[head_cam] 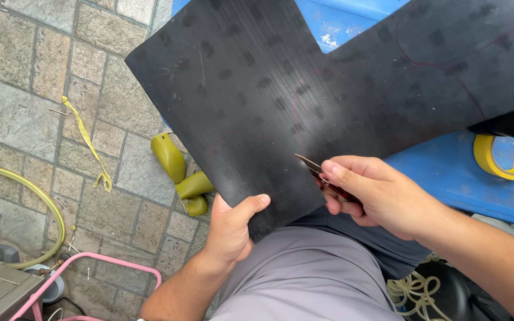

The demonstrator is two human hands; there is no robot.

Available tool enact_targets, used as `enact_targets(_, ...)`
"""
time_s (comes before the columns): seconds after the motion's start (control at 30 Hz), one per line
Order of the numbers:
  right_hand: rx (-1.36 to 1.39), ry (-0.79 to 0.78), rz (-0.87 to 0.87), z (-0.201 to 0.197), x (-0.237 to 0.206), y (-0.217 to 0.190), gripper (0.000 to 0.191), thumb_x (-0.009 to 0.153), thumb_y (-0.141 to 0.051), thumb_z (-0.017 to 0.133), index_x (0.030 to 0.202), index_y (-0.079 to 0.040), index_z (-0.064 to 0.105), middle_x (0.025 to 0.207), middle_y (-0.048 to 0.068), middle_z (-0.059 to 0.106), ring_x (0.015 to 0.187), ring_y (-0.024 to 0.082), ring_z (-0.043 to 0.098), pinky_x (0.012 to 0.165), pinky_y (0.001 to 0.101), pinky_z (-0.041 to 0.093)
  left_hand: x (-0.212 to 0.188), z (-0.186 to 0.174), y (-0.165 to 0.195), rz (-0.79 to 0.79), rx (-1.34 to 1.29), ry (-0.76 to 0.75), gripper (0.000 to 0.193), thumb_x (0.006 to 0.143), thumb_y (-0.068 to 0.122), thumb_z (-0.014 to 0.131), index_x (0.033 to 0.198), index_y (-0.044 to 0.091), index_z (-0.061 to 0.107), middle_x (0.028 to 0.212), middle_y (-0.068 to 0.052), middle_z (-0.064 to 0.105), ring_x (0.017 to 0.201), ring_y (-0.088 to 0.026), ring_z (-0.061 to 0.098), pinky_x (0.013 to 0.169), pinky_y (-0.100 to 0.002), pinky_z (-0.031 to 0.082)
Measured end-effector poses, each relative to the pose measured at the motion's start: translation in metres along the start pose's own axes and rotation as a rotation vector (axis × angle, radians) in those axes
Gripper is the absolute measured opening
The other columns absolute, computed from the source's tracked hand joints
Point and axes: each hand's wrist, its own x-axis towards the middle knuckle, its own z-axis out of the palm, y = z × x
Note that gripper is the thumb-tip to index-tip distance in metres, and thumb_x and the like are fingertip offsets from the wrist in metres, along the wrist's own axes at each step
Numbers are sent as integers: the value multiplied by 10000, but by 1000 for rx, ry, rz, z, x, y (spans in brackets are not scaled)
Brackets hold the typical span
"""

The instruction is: The person uses a small knife to cut a black rubber sheet placed on a blue plastic table. They follow pre-drawn outlines to cut out several shoe insole shapes, rotating the sheet as needed and separating each cut piece.

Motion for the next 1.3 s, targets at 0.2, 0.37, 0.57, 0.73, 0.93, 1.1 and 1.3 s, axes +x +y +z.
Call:
enact_targets(0.2,-16,-81,10,8,25,-8,376,1024,-379,495,869,-53,599,662,-4,507,490,50,302,386,230,205,4,-18,6,24,49,42,537,845,-20,653,1359,11,500,1330,-157,584,1234,-255,569,1068,-410,463)
enact_targets(0.37,-18,-23,-19,5,17,-3,364,1026,-358,496,877,-46,610,674,-3,492,502,50,315,392,230,218,-14,4,19,990,768,146,639,982,140,768,1464,116,349,1485,-63,404,1320,-143,461,1129,-347,416)
enact_targets(0.57,-48,27,-28,6,17,1,371,1038,-370,479,892,-47,590,675,8,496,505,53,327,384,226,233,-25,40,40,970,1594,-179,666,775,150,876,1328,23,527,1431,-181,505,1371,-366,467,1153,-529,378)
enact_targets(0.73,-138,97,-20,8,17,1,381,1012,-393,470,915,-61,630,666,2,493,502,50,316,399,219,255,-12,44,35,1050,1515,-192,487,811,32,788,1274,-26,647,1271,-159,655,1218,-322,652,1083,-438,541)
enact_targets(0.93,-11,79,3,8,20,0,353,1015,-375,495,908,-60,613,703,-4,514,543,46,361,420,214,289,-17,45,37,1173,1441,-201,361,855,-3,775,1208,-34,707,1176,-160,717,1112,-296,732,1005,-412,604)
enact_targets(1.1,51,20,-35,7,21,0,353,1030,-361,519,846,-64,566,681,1,481,520,55,334,391,225,272,-19,50,37,1162,1441,-195,403,825,28,794,1217,-11,710,1186,-153,721,1122,-293,733,1010,-421,598)
enact_targets(1.3,103,20,-62,6,20,4,329,1031,-351,517,874,-68,573,689,0,482,516,52,317,400,215,252,-17,49,35,1156,1433,-188,418,806,38,810,1211,-1,718,1189,-149,724,1117,-287,735,1002,-422,599)
